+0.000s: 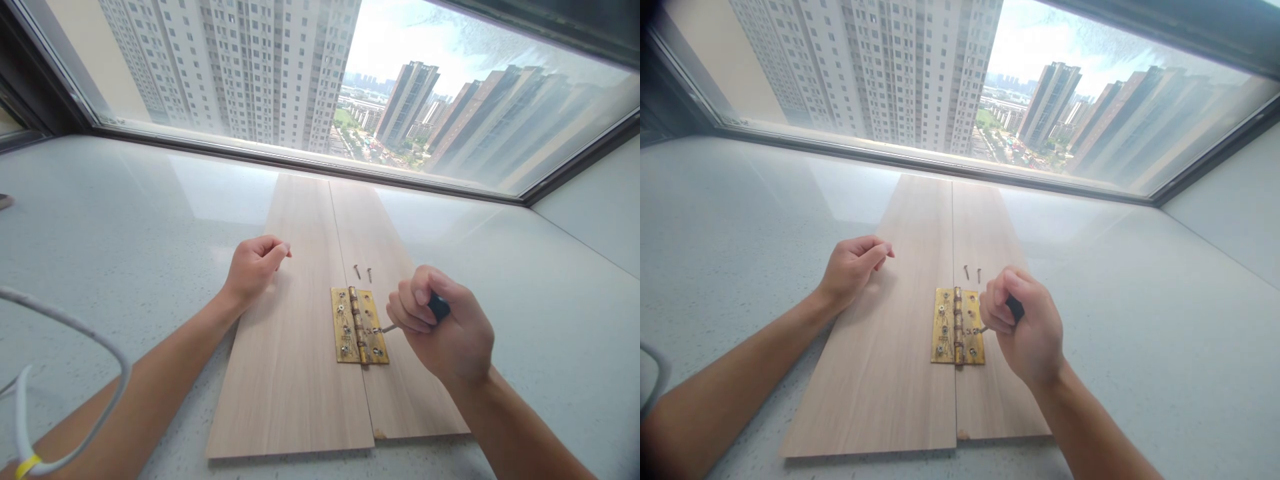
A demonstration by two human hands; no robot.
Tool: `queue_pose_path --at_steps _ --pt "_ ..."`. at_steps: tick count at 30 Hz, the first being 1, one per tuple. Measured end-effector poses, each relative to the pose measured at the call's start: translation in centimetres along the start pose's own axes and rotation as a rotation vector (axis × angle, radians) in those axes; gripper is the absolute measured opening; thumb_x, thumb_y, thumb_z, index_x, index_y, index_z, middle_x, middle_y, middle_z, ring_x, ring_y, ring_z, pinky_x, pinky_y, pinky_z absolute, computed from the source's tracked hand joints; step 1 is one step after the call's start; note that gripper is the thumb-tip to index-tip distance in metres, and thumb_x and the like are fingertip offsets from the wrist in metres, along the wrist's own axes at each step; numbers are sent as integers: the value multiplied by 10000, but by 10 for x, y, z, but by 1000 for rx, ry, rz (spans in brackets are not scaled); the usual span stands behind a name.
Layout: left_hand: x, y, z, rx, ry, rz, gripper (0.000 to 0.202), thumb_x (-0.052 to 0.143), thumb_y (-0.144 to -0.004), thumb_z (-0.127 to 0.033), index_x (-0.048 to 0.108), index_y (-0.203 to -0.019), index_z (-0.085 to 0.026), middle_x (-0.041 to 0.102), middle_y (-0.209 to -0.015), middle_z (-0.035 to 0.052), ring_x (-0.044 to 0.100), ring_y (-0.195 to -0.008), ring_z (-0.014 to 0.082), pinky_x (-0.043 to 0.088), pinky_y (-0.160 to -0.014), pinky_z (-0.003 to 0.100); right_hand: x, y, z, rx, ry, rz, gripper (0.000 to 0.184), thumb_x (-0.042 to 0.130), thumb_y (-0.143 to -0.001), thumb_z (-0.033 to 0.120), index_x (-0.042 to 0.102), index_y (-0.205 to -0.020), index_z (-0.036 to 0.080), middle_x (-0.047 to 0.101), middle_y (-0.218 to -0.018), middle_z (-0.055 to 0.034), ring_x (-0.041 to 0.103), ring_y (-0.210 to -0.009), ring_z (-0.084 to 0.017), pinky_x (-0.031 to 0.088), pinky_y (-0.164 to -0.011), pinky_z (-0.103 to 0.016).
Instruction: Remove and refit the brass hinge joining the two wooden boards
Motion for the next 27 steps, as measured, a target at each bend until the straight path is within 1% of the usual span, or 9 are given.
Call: queue_pose_path --at_steps 6,11,14,16,18,20,22,24,27 --pt "0 0 0 15 -4 -5 223 548 -786 -270 608 -602 -160 413 -460 -59 351 -449 78 282 -468 228 2 1 0 -22 20 25 246 463 -825 270 466 -587 208 257 -463 71 207 -406 -78 161 -407 -232" --pt "0 0 -1 11 -11 0 221 547 -782 -265 602 -597 -159 411 -461 -60 349 -445 75 283 -466 225 4 4 0 -54 52 99 218 461 -835 258 513 -632 197 302 -478 62 245 -428 -76 171 -422 -236" --pt "0 0 0 6 -8 1 217 549 -782 -267 602 -602 -158 409 -460 -61 346 -445 73 275 -464 225 7 6 -4 -58 33 150 166 461 -815 255 545 -682 202 329 -486 57 265 -446 -86 194 -437 -245" --pt "0 0 0 9 -5 -1 219 549 -783 -269 606 -603 -159 412 -460 -60 348 -447 74 276 -466 226 7 9 -6 -76 61 150 140 481 -806 238 548 -689 203 372 -509 48 313 -470 -94 233 -453 -252" --pt "-1 0 1 12 -5 -2 220 549 -784 -270 608 -604 -160 418 -462 -58 357 -450 77 284 -471 228 4 12 -5 -125 160 79 113 528 -820 226 575 -719 206 462 -569 31 413 -524 -107 314 -497 -264" --pt "-1 0 1 12 -4 0 221 547 -786 -276 607 -605 -162 419 -464 -56 360 -451 81 291 -475 231 -2 17 -4 -163 288 -59 88 570 -849 255 621 -788 215 563 -668 4 519 -618 -135 400 -578 -296" --pt "-1 0 1 15 2 7 223 546 -786 -280 600 -602 -165 416 -464 -57 355 -452 84 296 -478 234 -5 25 -4 -163 370 -193 137 551 -887 314 653 -862 226 618 -762 -28 574 -712 -166 446 -657 -335" --pt "-1 -1 0 21 6 10 225 546 -785 -278 593 -594 -167 411 -462 -58 350 -453 85 297 -478 233 -1 33 -7 -182 368 -259 234 470 -930 364 653 -864 235 596 -762 -33 561 -726 -171 451 -680 -348" --pt "0 -1 0 22 9 2 225 547 -781 -269 591 -585 -169 407 -456 -60 353 -450 84 291 -470 231 10 41 -11 -298 329 -264 318 379 -958 388 601 -785 241 476 -687 -8 465 -665 -153 397 -635 -323"
Point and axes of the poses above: each hand's wrist, its own y-axis away from the middle knuckle, its own x-axis out of the palm, z = x × y, the point moved 5 cm from there along -y, towards the middle knuckle
